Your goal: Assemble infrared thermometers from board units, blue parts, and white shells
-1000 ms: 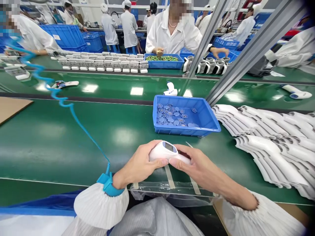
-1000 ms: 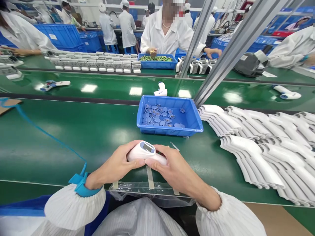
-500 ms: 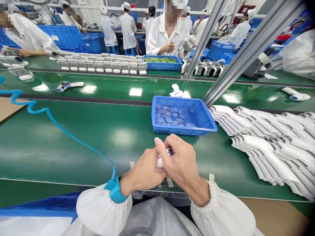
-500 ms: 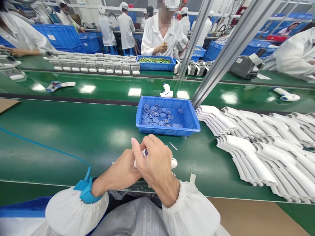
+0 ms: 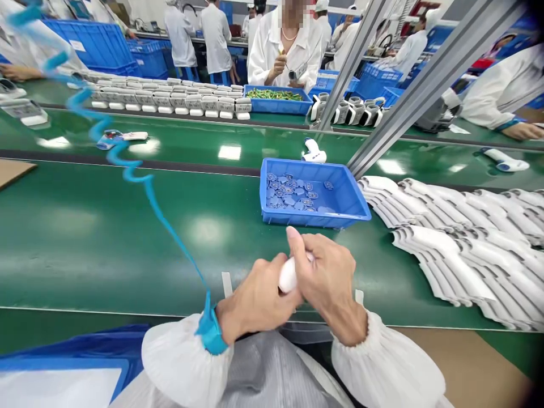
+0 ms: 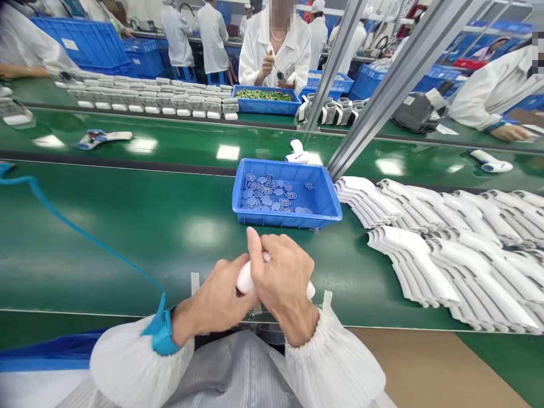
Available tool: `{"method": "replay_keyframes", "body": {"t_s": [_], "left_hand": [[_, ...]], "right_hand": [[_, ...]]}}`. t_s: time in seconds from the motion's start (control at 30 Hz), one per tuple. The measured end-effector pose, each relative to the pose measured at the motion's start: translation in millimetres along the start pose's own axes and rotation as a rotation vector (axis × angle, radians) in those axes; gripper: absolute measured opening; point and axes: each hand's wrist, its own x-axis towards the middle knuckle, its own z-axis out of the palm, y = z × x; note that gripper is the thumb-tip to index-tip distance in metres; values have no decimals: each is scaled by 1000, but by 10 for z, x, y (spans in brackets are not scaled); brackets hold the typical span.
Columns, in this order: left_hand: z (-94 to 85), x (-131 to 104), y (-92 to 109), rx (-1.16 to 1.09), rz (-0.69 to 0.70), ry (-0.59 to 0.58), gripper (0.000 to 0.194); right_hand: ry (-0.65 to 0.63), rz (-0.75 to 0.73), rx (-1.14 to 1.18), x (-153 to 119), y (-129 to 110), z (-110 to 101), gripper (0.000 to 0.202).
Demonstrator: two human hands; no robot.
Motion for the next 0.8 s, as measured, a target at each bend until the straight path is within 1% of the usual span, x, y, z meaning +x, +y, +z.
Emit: {"method": "replay_keyframes", "body": {"t_s": [0.1,0.13,0.17,0.23,0.3,0.33,0.37,0.4,0.43,0.47,0.5,0.53,0.6,0.63,0.7,0.73,0.8], "left_hand": [[110,-8,23,115,52,72,19],[101,-9,37,112,39,75,18],[56,-15,49,95,15,63,19],[-145,-51,53,87,-48,46,24],[-454,-127,12,173,-103,68,29],[-620,-174,-27,238,-127,91,29],[-778,-218,-74,302,-148,128,29],[-914,-253,-125,362,-160,176,29],[-1020,-275,-174,427,-158,224,33],[-1090,-278,-216,507,-135,264,38],[-1124,-262,-244,609,-91,283,43],[-1126,-228,-257,732,-31,278,44],[-1065,-124,-236,1013,78,211,37],[-1024,-65,-210,1140,106,167,31],[-970,35,-153,1307,97,109,28],[-969,66,-132,1339,73,104,29],[-1018,78,-110,1288,17,150,29]], "right_hand": [[32,-88,38,-30,5,8,54],[25,-106,66,-15,0,-5,54],[-10,-112,92,24,-1,-30,54],[-125,-88,138,194,36,-108,52],[-220,-61,136,484,157,-191,44],[-247,-67,104,660,252,-215,37],[-264,-106,40,844,365,-218,29],[-314,-144,-40,1025,486,-197,23],[-398,-190,-121,1192,604,-152,23],[-450,-210,-152,1338,711,-85,23],[-502,-224,-180,1457,798,-4,22],[-546,-232,-199,1549,862,84,20],[-602,-234,-229,1656,924,241,16],[-618,-236,-244,1678,930,296,15],[-624,-247,-260,1684,915,335,15],[-615,-258,-258,1672,903,316,17],[-580,-284,-235,1623,869,212,21]]}}
